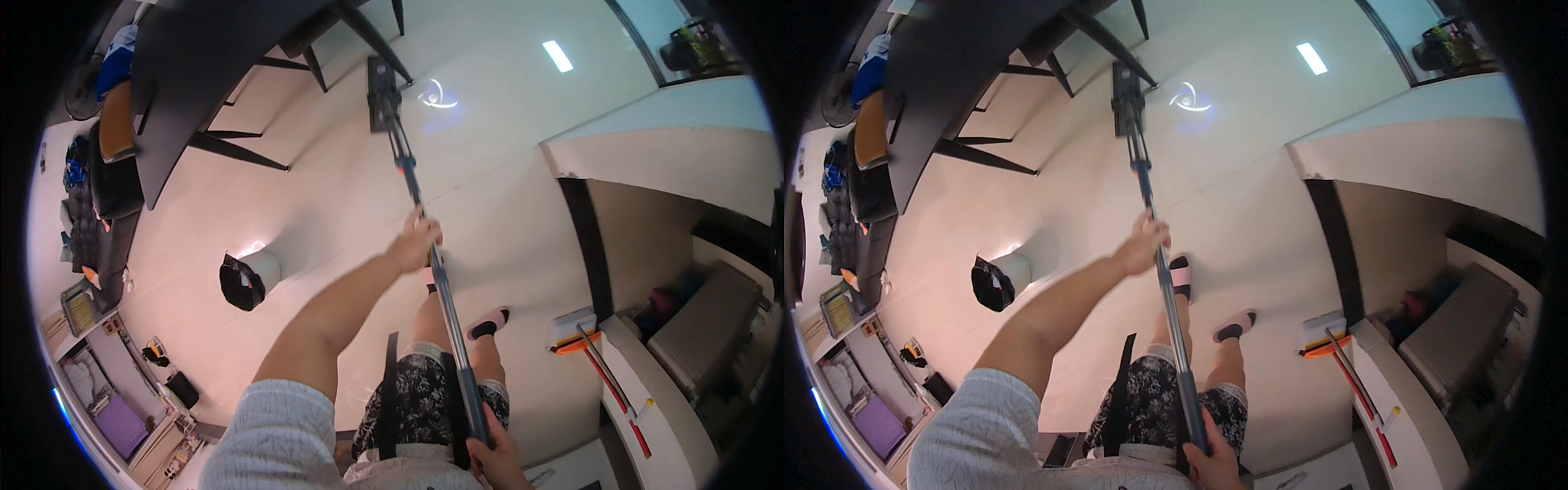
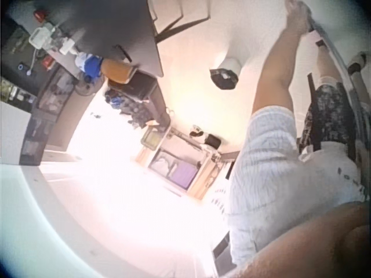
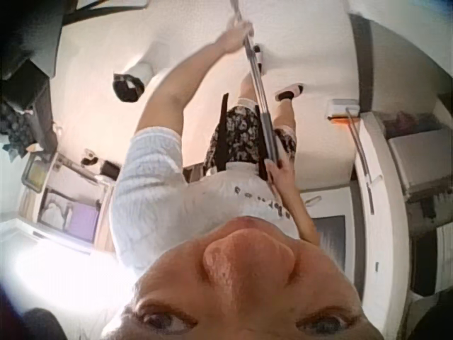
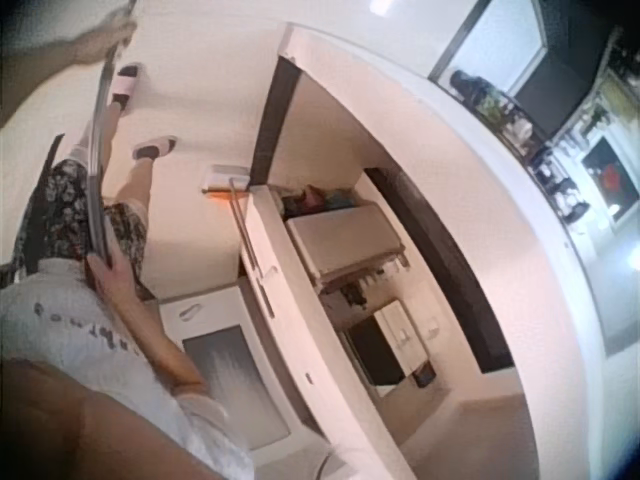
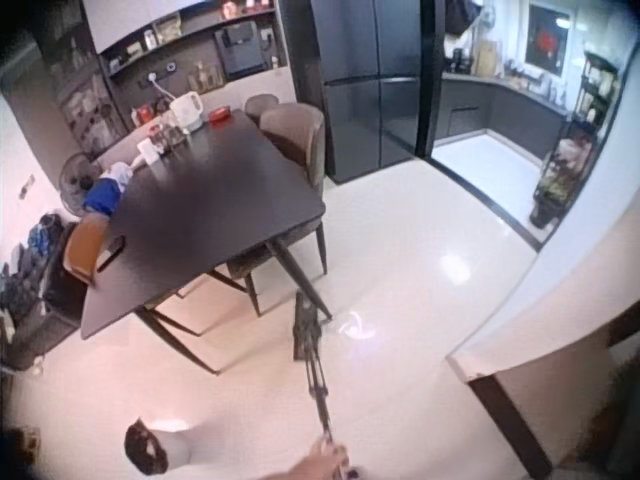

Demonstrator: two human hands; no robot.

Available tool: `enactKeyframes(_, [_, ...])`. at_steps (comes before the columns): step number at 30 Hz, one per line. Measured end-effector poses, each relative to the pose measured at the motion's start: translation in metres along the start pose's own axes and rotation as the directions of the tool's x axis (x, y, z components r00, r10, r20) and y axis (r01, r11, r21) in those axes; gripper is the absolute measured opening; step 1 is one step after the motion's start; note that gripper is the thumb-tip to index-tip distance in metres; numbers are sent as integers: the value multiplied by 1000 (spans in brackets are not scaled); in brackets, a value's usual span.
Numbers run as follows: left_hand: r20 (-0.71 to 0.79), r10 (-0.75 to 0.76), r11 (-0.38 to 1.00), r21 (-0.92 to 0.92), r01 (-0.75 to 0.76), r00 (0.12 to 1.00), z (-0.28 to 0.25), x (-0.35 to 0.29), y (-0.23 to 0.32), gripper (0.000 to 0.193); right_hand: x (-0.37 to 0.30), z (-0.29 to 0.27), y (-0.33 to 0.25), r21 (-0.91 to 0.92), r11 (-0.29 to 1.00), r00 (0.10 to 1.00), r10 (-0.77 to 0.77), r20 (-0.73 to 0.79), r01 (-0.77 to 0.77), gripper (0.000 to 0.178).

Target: The person uses a flat mop to clean the tiled floor in a living and dining area. They systematically move the mop back and forth across the open floor space and around furniture, including a dining table and chairs, to cover the entire visible area.

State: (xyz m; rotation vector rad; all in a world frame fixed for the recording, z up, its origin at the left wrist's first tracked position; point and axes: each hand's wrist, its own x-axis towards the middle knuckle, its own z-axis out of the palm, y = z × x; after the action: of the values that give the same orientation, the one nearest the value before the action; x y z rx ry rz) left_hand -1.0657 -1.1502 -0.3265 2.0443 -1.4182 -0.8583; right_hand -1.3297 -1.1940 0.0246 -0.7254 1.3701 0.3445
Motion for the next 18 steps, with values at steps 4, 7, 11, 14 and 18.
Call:
enactKeyframes(4, [201, 40, 999, -21, -36, 979, 32, -45, 101, 28, -98, -56, 22, -315, 913, 965, 227, -134, -259, 46])
enactKeyframes(7, [379, 48, 997, -79, -19, 924, 29, -65, 201, 25, -171, -65, -3, -105, 958, 931, 229, -284, -267, 44])
enactKeyframes(11, [347, 224, 966, -203, -160, 911, 93, -90, 303, 19, -263, -94, 41, 97, 959, 839, 281, -466, -267, 38])
enactKeyframes(14, [291, 264, 934, -315, -169, 920, 96, -93, 329, 17, -285, -120, 13, 55, 898, 805, 416, -423, -436, 40])
enactKeyframes(18, [266, 180, 945, -313, -92, 947, 42, -70, 308, 15, -265, -104, -57, -7, 860, 767, 451, -457, -509, 51])
